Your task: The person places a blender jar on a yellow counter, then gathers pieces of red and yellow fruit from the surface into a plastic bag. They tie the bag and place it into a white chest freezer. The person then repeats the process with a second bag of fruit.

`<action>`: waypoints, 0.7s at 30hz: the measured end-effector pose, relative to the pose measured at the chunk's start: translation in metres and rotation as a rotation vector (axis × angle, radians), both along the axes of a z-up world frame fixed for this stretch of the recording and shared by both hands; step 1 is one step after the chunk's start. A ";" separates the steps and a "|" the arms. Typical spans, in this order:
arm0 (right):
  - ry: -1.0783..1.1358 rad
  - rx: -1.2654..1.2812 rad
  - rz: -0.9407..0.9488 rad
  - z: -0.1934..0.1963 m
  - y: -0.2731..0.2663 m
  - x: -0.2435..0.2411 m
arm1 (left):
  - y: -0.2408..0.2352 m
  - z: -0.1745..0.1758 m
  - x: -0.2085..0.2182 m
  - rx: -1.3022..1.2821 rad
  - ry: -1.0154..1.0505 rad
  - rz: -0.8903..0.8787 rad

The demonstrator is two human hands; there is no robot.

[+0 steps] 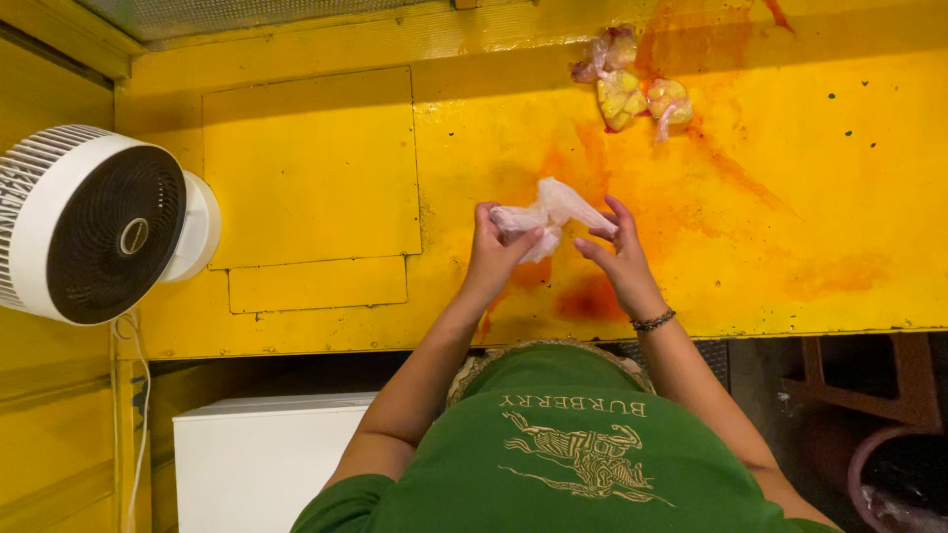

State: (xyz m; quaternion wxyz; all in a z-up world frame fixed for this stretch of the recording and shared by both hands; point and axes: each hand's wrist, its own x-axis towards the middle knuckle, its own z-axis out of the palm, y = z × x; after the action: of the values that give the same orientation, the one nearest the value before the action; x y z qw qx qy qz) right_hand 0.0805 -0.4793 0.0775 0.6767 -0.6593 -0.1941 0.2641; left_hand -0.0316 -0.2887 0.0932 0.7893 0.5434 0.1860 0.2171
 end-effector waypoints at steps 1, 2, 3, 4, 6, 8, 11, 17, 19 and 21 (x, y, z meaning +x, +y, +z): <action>-0.034 0.004 0.052 0.004 0.004 -0.002 | -0.005 0.002 0.000 -0.016 -0.005 -0.043; 0.038 0.020 0.038 0.006 0.008 -0.004 | -0.009 0.003 0.001 -0.032 -0.010 -0.086; 0.112 0.035 0.025 0.008 0.012 -0.005 | -0.012 0.003 -0.001 -0.049 -0.013 -0.126; 0.187 0.050 0.013 0.009 0.014 -0.006 | -0.014 0.002 -0.002 -0.046 -0.058 -0.153; 0.262 0.064 0.036 0.009 0.009 -0.006 | -0.015 -0.002 -0.002 -0.048 -0.145 -0.204; 0.290 0.081 0.045 0.002 0.004 -0.007 | -0.016 -0.007 -0.003 0.039 -0.127 -0.201; 0.301 0.134 0.010 -0.011 -0.007 -0.006 | -0.017 -0.013 -0.010 0.243 0.026 -0.195; 0.436 0.429 -0.097 -0.009 -0.020 -0.002 | -0.018 -0.029 -0.022 0.694 0.208 -0.025; 0.479 0.535 -0.097 0.001 -0.024 -0.001 | -0.020 -0.036 -0.023 0.699 0.254 0.055; 0.557 0.527 -0.121 0.010 -0.024 -0.001 | -0.022 -0.039 -0.024 0.554 0.286 0.101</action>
State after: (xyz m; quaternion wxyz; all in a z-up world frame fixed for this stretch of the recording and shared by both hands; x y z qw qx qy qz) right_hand 0.0793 -0.5032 0.0878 0.8639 -0.3763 -0.0246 0.3338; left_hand -0.0557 -0.3111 0.0542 0.5650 0.7529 0.2558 0.2200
